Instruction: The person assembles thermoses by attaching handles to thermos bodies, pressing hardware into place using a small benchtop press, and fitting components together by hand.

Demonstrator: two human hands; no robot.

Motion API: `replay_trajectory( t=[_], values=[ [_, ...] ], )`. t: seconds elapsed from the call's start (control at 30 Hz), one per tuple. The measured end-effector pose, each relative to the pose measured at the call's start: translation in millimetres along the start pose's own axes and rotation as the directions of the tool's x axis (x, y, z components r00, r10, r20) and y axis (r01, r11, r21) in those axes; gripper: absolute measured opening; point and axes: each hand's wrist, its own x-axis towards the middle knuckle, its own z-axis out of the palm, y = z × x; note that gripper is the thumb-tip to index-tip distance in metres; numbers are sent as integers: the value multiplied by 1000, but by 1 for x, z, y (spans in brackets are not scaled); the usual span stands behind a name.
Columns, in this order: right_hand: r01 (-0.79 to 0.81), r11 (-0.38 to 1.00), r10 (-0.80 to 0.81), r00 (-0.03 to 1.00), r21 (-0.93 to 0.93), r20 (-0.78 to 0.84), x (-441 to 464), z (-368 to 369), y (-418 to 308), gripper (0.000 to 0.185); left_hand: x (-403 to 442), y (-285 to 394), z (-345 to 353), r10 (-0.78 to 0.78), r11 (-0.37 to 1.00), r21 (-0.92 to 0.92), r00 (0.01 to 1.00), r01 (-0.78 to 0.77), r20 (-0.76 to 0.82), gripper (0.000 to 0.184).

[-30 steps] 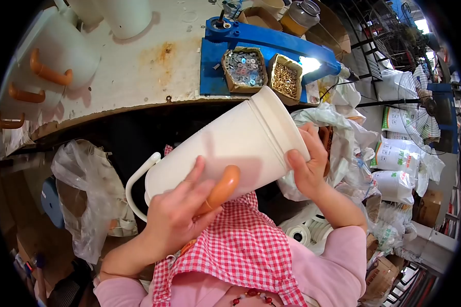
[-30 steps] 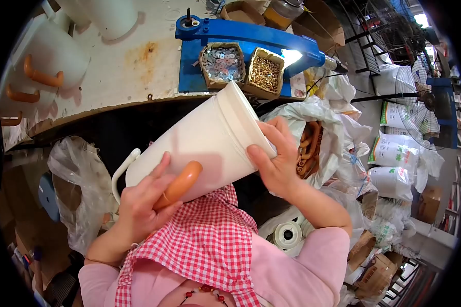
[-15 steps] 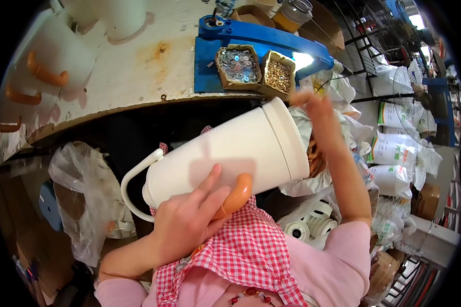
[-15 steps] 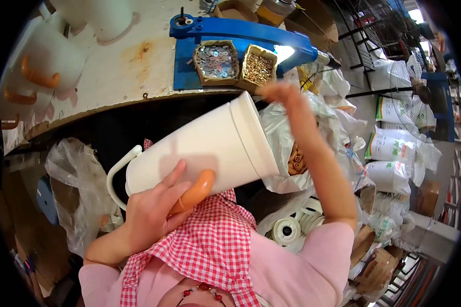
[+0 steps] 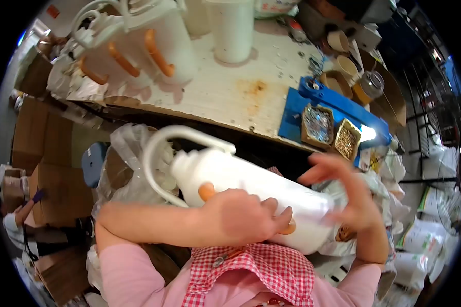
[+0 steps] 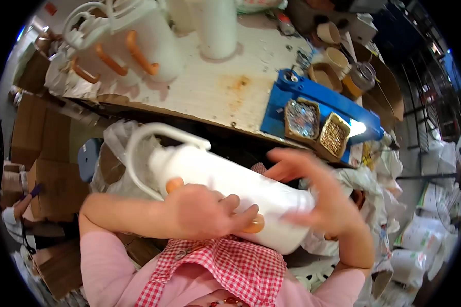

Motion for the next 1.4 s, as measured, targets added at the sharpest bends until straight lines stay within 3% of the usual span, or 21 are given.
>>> replay_trajectory(
  t=[0.07, 0.13, 0.2, 0.23, 0.37, 0.43, 0.47, 0.5, 0.53, 0.6, 0.63, 0.67, 0.7, 0.8, 0.93, 1.03, 1.1, 1.17, 1.23, 1.37, 1.4],
  values=[
    [46, 997, -33, 980, -64, 194, 11, 42, -7, 74, 3, -2, -13, 12, 974, 220, 986, -49, 165, 23],
    [230, 969, -234, 972, -95, -27, 30, 88, 12, 54, 8, -15, -22, 107, 951, 287, 994, -112, 32, 26],
    [328, 892, -402, 891, -312, -213, 60, 115, 61, 60, 16, -23, -57, 295, 650, 733, 955, -200, -1, 31],
    [347, 882, -422, 883, -317, -205, 77, 121, 68, 60, 23, -30, -67, 351, 631, 761, 930, -151, -107, 32],
    [129, 607, -571, 757, -784, -318, 176, 126, 75, 20, 19, -71, -82, 330, 580, 813, 900, 45, -285, 27],
    [60, 521, -623, 709, -851, -332, 212, 139, 99, 10, 1, -93, -79, 127, 781, 586, 863, 217, -489, 36],
    [230, 805, -520, 715, -546, -466, 230, 144, 124, 10, -12, -106, -70, 124, 773, 593, 864, 223, -487, 36],
    [369, 919, -384, 749, -141, -541, 250, 145, 146, 11, -24, -123, -56, -18, 854, 396, 780, 337, -626, 43],
    [443, 850, -240, 807, 285, -539, 268, 144, 158, 12, -36, -142, -41, -173, 892, 171, 665, 419, -726, 51],
    [422, 853, -191, 800, 307, -569, 291, 152, 162, 14, -61, -185, -8, -379, 807, -94, 390, 583, -839, 70],
    [389, 856, -116, 786, 341, -607, 300, 158, 162, 20, -72, -213, 10, -376, 806, -94, 382, 585, -844, 70],
    [388, 856, -117, 788, 341, -605, 310, 165, 159, 20, -84, -244, 26, -456, 752, -214, 258, 624, -852, 74],
    [354, 881, -112, 800, 313, -590, 322, 172, 155, 14, -94, -271, 39, -529, 690, -332, 135, 643, -838, 79],
    [347, 898, -111, 774, 270, -623, 355, 200, 139, 19, -107, -337, 66, -678, 651, -538, 91, 536, -729, 95],
    [412, 881, -220, 791, 231, -570, 406, 212, 121, 18, -102, -370, 59, -688, 707, -616, 134, 348, -713, 92],
    [247, 957, -160, 886, 152, -434, 416, 201, 125, 29, -101, -388, 56, -679, 706, -613, 91, 353, -729, 93],
    [456, 880, -448, 701, -135, -555, 404, 178, 136, 44, -102, -372, 50, -683, 653, -576, 53, 491, -729, 90],
    [366, 864, -501, 543, -347, -674, 400, 115, 105, 51, -96, -355, 57, -681, 575, -546, -15, 609, -733, 88],
    [374, 784, -608, 301, -495, -735, 428, 48, 56, 47, -93, -334, 68, -539, 708, -409, 67, 576, -840, 81],
    [65, 504, -848, 223, -861, -480, 488, -39, 33, 42, -57, -291, 69, -410, 865, -315, 185, 391, -893, 77],
    [21, 543, -785, 366, -839, -499, 488, -42, 37, 38, -49, -278, 64, -408, 867, -313, 192, 387, -892, 77]
  ],
)
